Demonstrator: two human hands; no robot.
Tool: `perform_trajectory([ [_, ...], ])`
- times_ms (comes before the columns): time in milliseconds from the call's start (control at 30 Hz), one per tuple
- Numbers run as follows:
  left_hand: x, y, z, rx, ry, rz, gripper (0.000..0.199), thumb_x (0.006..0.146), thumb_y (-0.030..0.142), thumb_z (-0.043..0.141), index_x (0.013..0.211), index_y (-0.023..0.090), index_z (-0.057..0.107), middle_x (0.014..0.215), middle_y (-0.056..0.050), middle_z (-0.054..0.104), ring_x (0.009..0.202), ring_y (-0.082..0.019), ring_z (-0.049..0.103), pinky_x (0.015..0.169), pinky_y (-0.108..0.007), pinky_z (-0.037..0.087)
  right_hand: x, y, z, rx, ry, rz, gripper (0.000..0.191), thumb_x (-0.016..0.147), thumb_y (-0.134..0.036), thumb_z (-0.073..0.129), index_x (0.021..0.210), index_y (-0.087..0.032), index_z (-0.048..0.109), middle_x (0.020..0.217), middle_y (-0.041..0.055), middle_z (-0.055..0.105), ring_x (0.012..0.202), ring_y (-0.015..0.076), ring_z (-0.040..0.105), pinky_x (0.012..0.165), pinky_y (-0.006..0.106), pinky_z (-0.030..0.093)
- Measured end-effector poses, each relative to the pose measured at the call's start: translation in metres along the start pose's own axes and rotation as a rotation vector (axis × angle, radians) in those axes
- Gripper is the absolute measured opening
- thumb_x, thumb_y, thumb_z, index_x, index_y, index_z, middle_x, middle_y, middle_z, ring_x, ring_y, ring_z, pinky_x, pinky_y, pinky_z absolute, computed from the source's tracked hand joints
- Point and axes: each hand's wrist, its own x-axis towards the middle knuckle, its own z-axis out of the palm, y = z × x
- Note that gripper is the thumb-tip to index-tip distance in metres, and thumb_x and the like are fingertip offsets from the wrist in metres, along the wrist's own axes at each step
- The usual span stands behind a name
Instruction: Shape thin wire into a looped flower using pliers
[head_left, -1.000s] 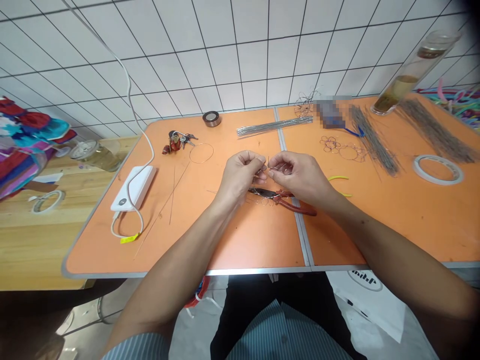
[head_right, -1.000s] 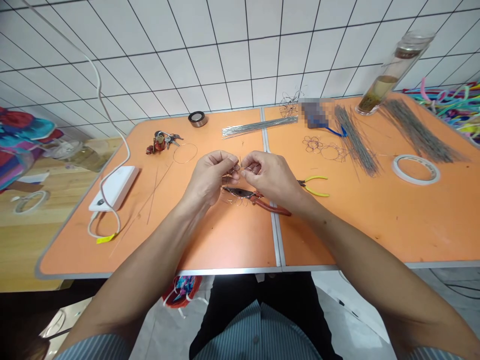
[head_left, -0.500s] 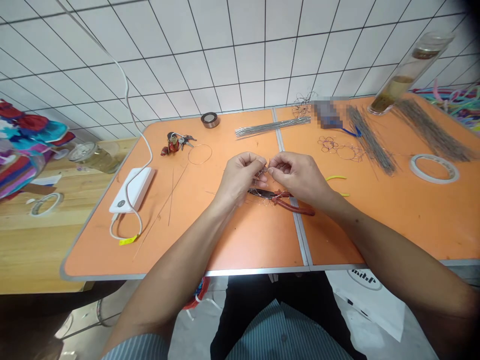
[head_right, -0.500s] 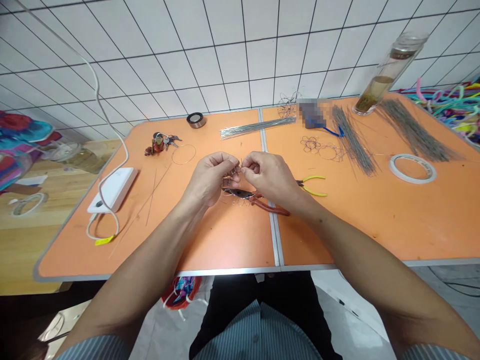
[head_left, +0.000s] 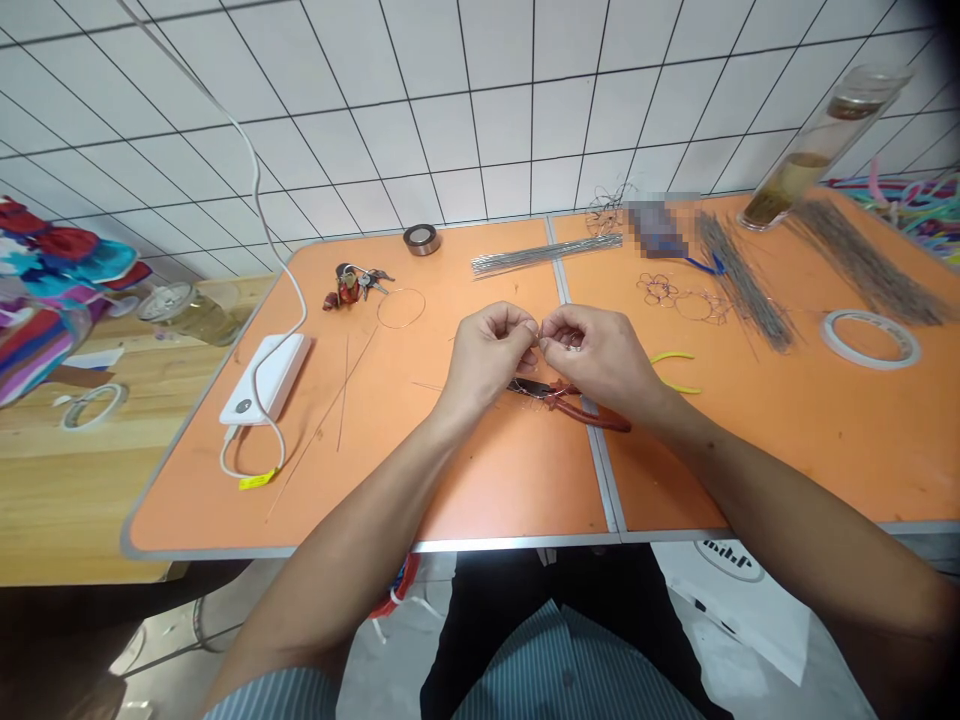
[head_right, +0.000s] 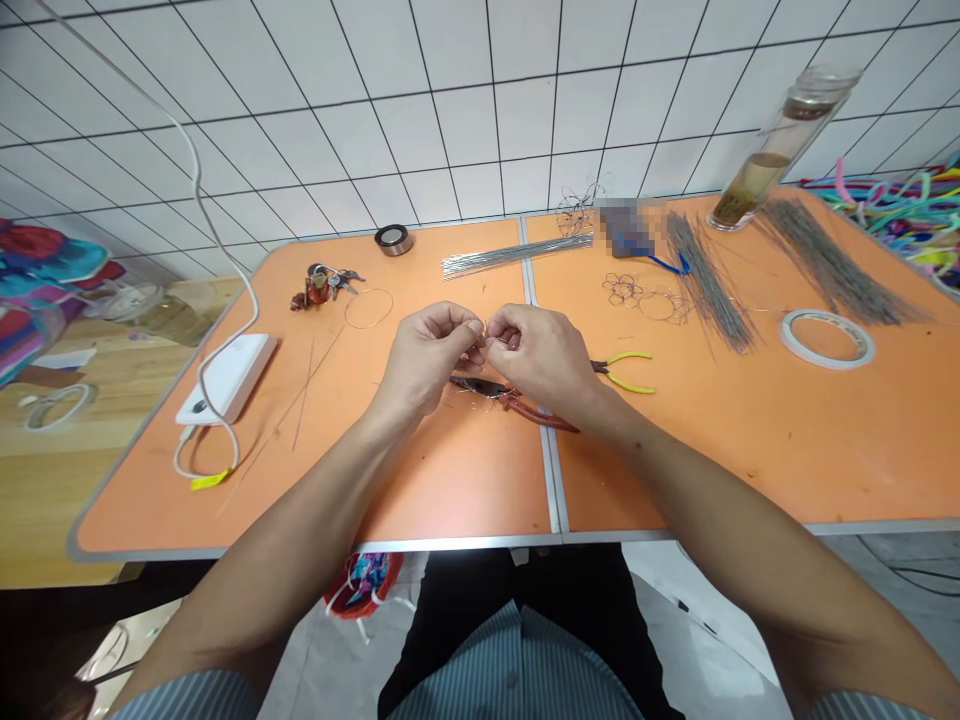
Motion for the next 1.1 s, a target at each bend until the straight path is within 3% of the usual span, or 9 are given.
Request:
perform_trajectory([
  [667, -0.0017, -0.0005, 0.0022, -0.037, 0.031, 0.003, 0.014, 0.084, 0.023, 0.077, 0.078, 0.018, 0.066, 0.065, 0.001, 0.065, 0.056, -0.011, 0.064, 0.056, -0.022, 0.058, 0.0013, 0.0005, -0.0001, 0.043, -0.022, -0.022, 0.009, 0.088, -0.027, 0.068, 0.085, -0.022, 0.074, 0.082, 0.0008, 0.076, 0.075, 0.018, 0.067, 0.066, 0.031, 0.042],
  [1100, -0.0066, 0.0018, 0.0063, -0.016, 0.049, 0.02, 0.014, 0.085, 0.021, 0.075, 0.077, 0.018, 0.065, 0.065, 0.001, 0.066, 0.055, -0.012, 0.064, 0.055, -0.023, 0.056, 0.002, -0.0003, 0.0047, 0.089, 0.03, -0.027, 0.01, 0.085, -0.024, 0.063, 0.078, -0.021, 0.069, 0.074, 0.0005, 0.072, 0.07, 0.0169, 0.063, 0.065, 0.031, 0.042],
])
